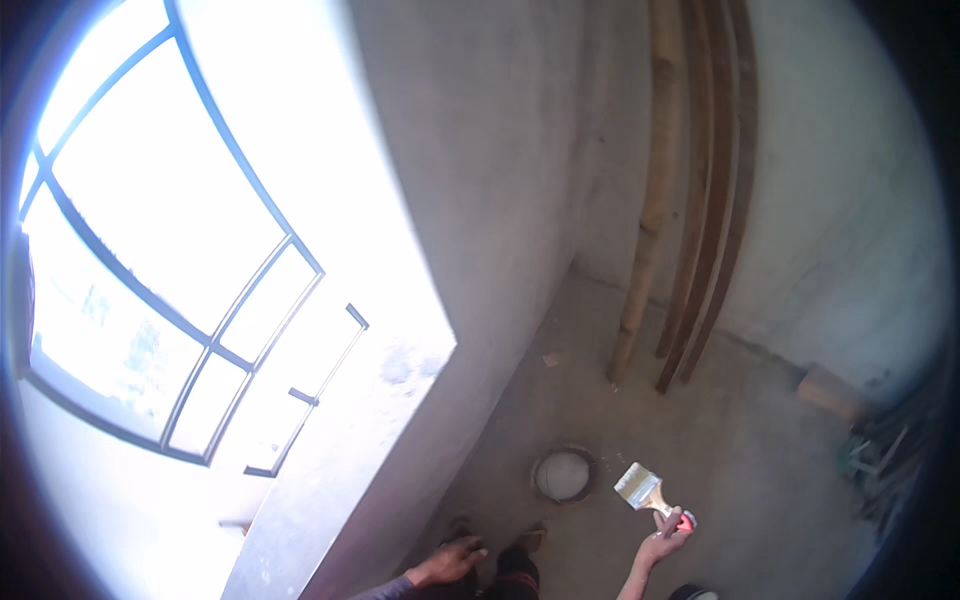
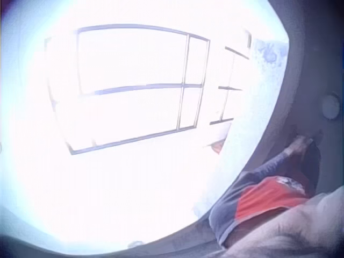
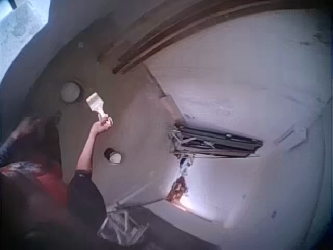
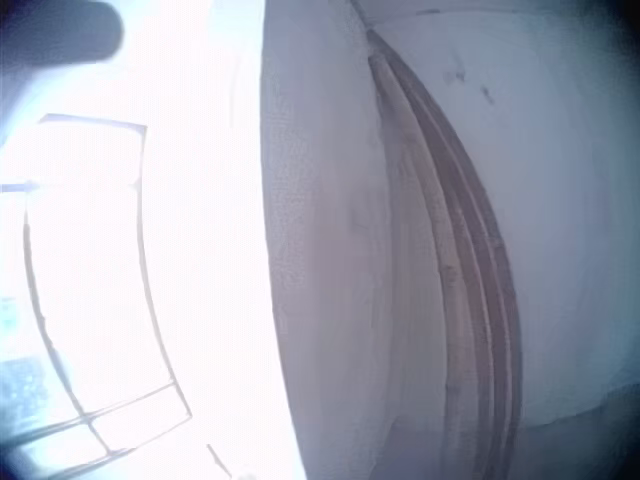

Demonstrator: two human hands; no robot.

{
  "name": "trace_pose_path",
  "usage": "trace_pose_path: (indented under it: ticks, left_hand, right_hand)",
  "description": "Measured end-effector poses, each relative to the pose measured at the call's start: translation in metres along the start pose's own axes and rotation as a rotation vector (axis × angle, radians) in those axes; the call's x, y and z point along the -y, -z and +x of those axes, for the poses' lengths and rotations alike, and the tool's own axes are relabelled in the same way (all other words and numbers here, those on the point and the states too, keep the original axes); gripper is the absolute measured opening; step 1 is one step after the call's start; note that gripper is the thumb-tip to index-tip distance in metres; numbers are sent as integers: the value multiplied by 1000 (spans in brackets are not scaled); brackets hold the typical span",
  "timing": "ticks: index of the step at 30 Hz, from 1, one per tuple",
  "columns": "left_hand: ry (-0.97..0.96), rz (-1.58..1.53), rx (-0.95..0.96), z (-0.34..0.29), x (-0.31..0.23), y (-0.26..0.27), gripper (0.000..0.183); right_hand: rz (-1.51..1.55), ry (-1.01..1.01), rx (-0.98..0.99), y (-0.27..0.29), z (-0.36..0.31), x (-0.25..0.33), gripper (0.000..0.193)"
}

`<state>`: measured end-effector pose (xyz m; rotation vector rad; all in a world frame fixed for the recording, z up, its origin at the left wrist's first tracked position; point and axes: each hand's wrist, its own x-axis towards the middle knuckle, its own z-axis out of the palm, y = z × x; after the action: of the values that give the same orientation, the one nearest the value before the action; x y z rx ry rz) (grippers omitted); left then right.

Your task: The person dips a paintbrush into a bucket of white paint and applies it to a wall ledge near a large window. The person repeatedly dips the brush and paints the ledge, covering the surface with white paint.

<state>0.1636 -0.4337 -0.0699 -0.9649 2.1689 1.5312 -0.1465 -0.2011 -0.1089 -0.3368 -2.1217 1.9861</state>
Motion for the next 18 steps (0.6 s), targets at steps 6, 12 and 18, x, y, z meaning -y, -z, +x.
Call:
trace_pose_path:
  ticks: [6, 12, 18]
  left_hand:
    - [-457, -31, 139, -24, -97, 96, 57]
    - [-438, -96, 359, -48, -96, 162, 60]
    - [-287, -592, 549, -36, -84, 157, 54]
  right_hand:
    - [16, 304, 17, -6, 31, 106, 38]
    - [22, 466, -11, -28, 0, 179, 34]
    - [-75, 414, 52, -41, -20, 162, 28]
